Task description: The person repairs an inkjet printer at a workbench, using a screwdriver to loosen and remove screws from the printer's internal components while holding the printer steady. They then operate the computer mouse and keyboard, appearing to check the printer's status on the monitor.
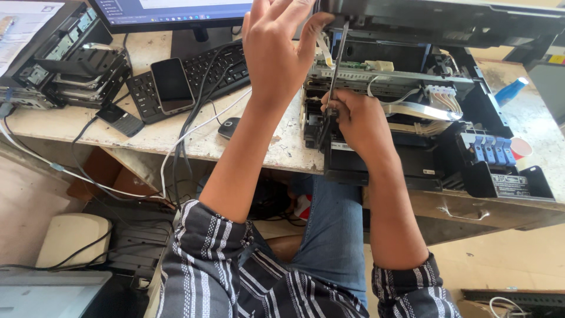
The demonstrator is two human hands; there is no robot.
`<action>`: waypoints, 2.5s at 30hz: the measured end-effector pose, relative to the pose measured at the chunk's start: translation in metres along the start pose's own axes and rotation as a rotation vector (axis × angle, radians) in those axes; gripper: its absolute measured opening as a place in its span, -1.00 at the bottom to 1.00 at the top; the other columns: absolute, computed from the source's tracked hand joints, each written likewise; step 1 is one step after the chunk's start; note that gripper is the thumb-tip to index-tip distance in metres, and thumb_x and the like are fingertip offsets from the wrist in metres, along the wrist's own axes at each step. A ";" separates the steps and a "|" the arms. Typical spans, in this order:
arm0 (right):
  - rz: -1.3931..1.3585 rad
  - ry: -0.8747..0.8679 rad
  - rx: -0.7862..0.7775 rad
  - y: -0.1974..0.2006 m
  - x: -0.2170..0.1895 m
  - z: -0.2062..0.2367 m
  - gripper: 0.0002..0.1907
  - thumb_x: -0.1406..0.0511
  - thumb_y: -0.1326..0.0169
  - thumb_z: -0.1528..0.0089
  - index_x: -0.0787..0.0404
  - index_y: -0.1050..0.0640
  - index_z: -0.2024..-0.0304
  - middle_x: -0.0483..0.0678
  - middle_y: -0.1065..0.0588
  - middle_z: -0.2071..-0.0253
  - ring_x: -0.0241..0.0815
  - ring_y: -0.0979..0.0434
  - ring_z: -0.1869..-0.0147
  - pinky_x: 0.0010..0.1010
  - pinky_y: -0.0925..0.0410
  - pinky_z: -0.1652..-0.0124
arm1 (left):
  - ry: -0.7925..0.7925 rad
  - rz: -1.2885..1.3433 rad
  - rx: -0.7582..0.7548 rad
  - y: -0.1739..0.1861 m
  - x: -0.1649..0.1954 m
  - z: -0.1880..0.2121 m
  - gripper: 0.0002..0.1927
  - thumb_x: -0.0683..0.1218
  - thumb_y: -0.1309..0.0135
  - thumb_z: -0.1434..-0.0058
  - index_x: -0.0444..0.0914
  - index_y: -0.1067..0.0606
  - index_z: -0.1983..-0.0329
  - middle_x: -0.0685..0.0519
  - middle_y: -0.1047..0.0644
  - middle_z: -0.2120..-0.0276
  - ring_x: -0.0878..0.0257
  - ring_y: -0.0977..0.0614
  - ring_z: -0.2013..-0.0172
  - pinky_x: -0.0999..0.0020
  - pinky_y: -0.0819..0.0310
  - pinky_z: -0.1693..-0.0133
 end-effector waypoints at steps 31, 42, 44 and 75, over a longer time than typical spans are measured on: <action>-0.083 -0.173 -0.199 0.001 0.009 -0.017 -0.83 0.32 -0.10 -0.33 0.20 -0.65 0.07 -0.10 -0.65 0.30 -0.35 -0.58 0.29 -0.44 -0.46 0.29 | -0.025 0.012 -0.012 0.004 0.001 -0.010 -0.76 0.07 -0.22 -0.38 -0.13 -0.68 0.02 0.12 -0.68 0.06 0.02 -0.59 0.02 0.10 -0.40 -0.01; 0.103 0.041 -0.057 0.000 0.010 -0.005 -0.76 0.51 -0.10 -0.26 0.27 -0.65 0.05 0.13 -0.63 0.20 0.09 -0.64 0.13 -0.26 -0.43 0.15 | -0.037 0.070 -0.010 0.003 -0.004 0.000 -0.68 0.09 -0.18 -0.42 -0.17 -0.64 -0.10 0.08 -0.65 -0.05 0.00 -0.58 -0.13 0.08 -0.41 -0.14; 0.066 0.039 -0.030 0.000 0.010 -0.001 -0.63 0.57 0.00 -0.18 0.29 -0.62 0.00 0.12 -0.64 0.18 0.05 -0.67 0.05 -0.30 -0.47 0.12 | -0.040 0.064 -0.031 0.000 -0.006 0.000 -0.69 0.11 -0.20 -0.42 -0.17 -0.64 -0.06 0.08 -0.65 -0.06 0.01 -0.58 -0.14 0.08 -0.43 -0.16; 0.281 0.082 0.363 0.212 0.071 0.147 -0.75 0.34 -0.22 -0.47 0.50 -0.62 0.17 0.13 -0.59 0.28 -0.15 -0.61 0.21 -0.43 -0.43 0.10 | 0.035 -0.034 -0.482 0.080 -0.076 0.125 -0.43 0.30 -0.03 -0.35 -0.25 -0.53 -0.09 -0.05 -0.56 -0.07 -0.04 -0.51 -0.15 0.07 -0.30 -0.08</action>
Point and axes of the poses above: each hand's wrist, its own z-axis away from the middle knuckle, its own y-axis out of the back of the hand, x = y × z, the point moved 3 cm from there along -z, towards the middle knuckle
